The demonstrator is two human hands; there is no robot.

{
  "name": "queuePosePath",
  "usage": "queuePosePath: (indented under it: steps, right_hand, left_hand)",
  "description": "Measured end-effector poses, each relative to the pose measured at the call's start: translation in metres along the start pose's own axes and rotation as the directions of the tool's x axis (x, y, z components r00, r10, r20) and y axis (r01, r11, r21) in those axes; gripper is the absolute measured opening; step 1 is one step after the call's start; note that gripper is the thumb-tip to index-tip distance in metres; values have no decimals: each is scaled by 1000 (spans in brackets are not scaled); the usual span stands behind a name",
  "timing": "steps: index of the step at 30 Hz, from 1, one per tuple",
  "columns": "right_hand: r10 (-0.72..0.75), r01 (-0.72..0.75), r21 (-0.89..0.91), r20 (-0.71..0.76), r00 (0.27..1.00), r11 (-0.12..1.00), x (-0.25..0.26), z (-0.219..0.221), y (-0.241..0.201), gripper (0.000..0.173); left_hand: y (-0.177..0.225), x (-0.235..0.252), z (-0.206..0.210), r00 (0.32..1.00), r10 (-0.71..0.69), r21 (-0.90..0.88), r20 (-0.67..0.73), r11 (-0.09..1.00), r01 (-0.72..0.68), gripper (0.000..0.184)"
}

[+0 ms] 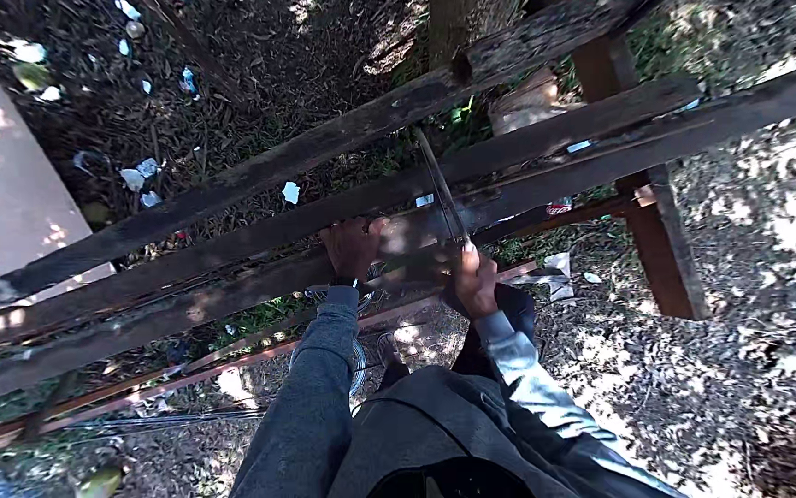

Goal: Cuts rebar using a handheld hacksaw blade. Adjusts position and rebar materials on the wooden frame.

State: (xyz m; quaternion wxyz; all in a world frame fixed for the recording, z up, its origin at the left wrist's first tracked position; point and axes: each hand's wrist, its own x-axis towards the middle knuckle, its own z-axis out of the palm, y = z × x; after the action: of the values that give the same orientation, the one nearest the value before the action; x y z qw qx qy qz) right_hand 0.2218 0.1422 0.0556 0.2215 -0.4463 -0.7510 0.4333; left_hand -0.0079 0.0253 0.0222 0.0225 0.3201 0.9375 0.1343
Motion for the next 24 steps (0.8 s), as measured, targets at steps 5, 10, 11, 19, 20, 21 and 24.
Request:
queuePosePath:
  steps: [5,10,11,19,20,21,24]
  right_hand:
    - [81,-81,22,0,997,996,33,21,-3,73]
    - [7,0,165,-45,999,986,-69,-10,50,64]
    - [2,6,178,-43,999,984,-86,-18,52,63]
    - [66,-67,-54,-21,998,996,25,21,-3,70]
    - [113,-113,-74,7,994,991,35,24,-11,76]
    - [131,-128,-66,32,991,990,38,22,-15,78]
    - [33,-34,53,16,999,998,19,15,3,68]
  left_hand:
    - [2,-1,-3,1000,-16,3,-4,1000,16,70]
    - [2,3,-1,1000,-21,-6,-5,1000,21,74]
    - [1,4,0,1000,-30,-4,0,1000,30,74]
    - [-2,2,2,1000,-19,-22,-19,1000,18,71]
    - [-1,4,1,1000,-17,-30,-23,999,17,70]
    - [0,4,0,999,-16,-31,-27,999,16,69]
    - [2,3,0,999,-20,-31,-37,999,18,69]
